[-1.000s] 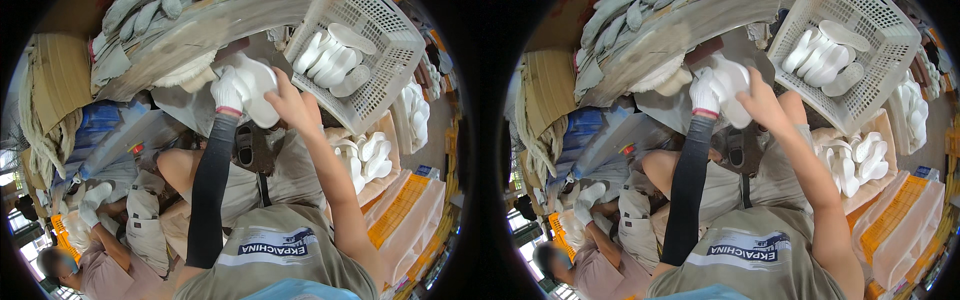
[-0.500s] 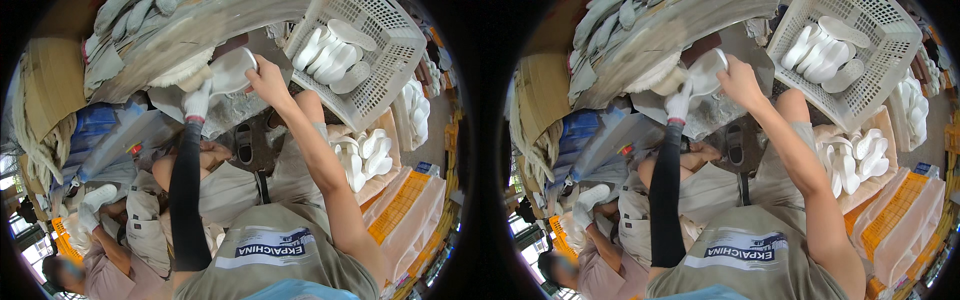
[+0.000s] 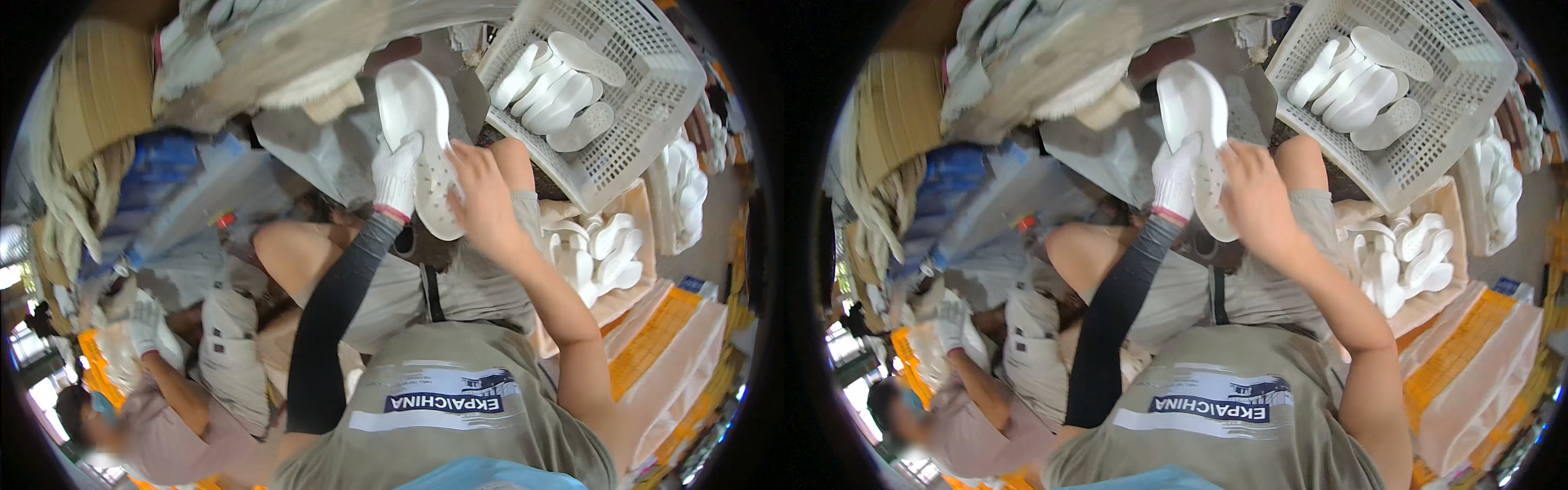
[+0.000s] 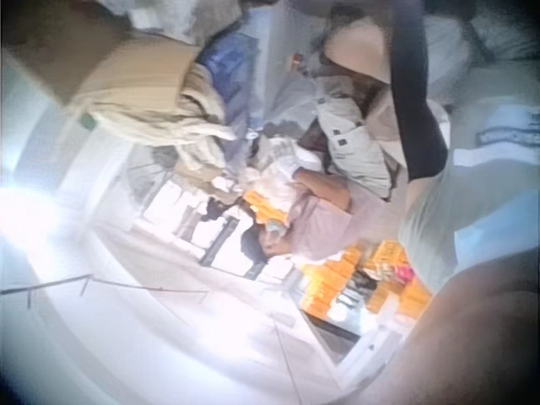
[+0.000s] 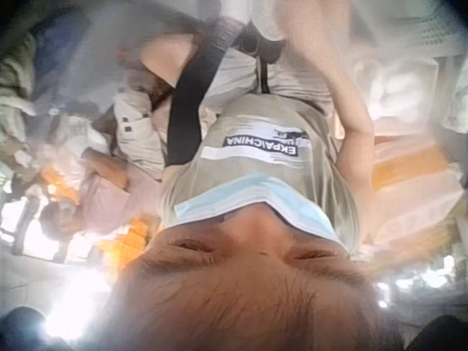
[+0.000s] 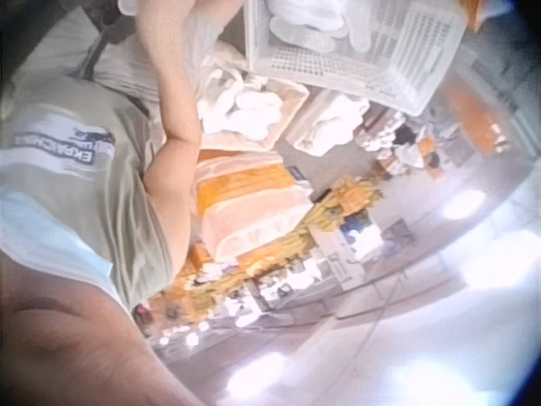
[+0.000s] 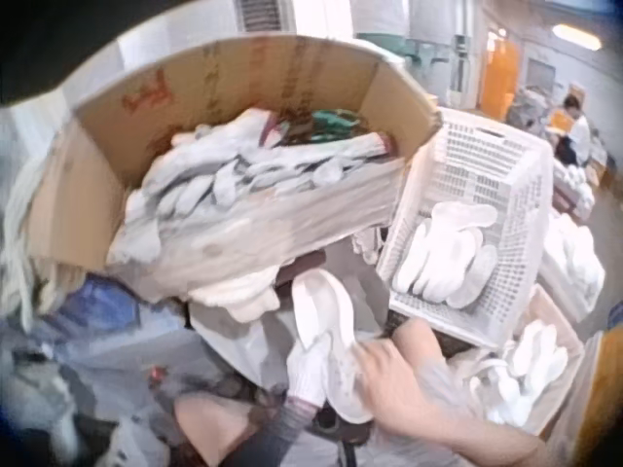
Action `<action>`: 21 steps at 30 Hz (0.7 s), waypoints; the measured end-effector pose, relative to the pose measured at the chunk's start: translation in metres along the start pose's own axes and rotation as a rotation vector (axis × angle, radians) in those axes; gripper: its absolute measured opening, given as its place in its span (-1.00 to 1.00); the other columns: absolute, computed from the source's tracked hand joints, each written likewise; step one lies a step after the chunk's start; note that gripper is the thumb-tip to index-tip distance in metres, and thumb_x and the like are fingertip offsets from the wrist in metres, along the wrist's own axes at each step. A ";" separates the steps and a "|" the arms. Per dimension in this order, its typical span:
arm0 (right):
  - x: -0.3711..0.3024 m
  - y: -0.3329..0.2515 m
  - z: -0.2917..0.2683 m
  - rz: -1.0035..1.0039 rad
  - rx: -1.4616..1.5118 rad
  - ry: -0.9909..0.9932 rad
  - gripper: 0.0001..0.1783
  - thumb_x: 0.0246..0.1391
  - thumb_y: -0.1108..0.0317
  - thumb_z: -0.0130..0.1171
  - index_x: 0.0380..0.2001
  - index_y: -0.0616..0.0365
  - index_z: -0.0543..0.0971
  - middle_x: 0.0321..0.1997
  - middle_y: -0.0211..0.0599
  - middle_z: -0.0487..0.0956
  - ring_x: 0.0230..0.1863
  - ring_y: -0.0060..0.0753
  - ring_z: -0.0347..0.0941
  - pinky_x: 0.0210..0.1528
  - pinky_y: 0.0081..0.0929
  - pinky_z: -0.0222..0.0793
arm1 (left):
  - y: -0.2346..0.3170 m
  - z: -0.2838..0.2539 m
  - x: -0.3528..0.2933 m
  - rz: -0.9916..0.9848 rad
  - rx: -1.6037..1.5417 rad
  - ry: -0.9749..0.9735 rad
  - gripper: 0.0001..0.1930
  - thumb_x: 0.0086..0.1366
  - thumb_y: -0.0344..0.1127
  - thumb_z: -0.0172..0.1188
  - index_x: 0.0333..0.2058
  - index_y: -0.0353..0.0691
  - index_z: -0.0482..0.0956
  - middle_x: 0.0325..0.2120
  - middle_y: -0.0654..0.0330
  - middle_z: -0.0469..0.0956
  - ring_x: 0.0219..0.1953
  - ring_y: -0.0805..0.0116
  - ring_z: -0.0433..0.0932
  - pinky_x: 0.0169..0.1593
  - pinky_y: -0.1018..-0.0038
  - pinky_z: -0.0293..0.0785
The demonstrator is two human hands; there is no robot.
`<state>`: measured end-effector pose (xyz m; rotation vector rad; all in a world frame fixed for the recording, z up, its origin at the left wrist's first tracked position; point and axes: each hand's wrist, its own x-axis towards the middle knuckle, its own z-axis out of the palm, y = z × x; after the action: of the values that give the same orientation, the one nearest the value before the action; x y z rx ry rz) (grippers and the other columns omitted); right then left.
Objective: The person sits on the floor and repeatedly rubs white slipper soles against a rotating brush on a machine to clean them. After cleaning each slipper, the person places it into a white plastic basket nearby.
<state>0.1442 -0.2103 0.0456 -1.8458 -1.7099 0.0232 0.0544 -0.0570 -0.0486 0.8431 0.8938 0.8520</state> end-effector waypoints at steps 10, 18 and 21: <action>0.046 -0.076 0.025 0.344 0.483 -0.049 -0.55 0.02 0.28 0.49 -0.16 0.38 0.57 -0.31 -0.12 0.71 -0.26 -0.47 0.58 -0.18 -0.39 0.52 | 0.016 -0.074 0.048 -0.181 -0.708 0.027 -0.52 0.54 -0.05 -0.23 0.11 -0.24 0.52 0.03 0.01 0.60 0.09 0.04 0.56 0.20 0.20 0.46; 0.068 -0.068 0.037 0.120 0.145 -0.076 -0.32 0.04 0.13 0.44 0.04 0.49 0.50 -0.08 0.27 0.66 -0.01 -0.06 0.65 0.04 -0.28 0.48 | -0.010 -0.037 0.016 -0.068 -0.989 -0.389 -0.50 0.56 0.15 -0.14 0.03 -0.17 0.51 -0.20 0.19 0.62 -0.15 0.28 0.62 -0.06 0.38 0.59; 0.051 -0.067 0.021 0.478 0.036 -0.197 -0.36 -0.01 0.07 0.48 -0.04 0.34 0.49 -0.20 0.18 0.66 -0.10 0.07 0.64 -0.07 -0.13 0.48 | -0.016 -0.023 -0.003 -0.143 -1.042 -0.291 -0.55 0.59 0.10 -0.14 0.06 -0.15 0.50 -0.21 0.23 0.62 -0.19 0.33 0.62 -0.09 0.38 0.60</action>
<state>0.0840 -0.1571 0.0781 -2.2421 -1.3375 0.4385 0.0371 -0.0605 -0.0705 -0.0203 0.1650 0.8896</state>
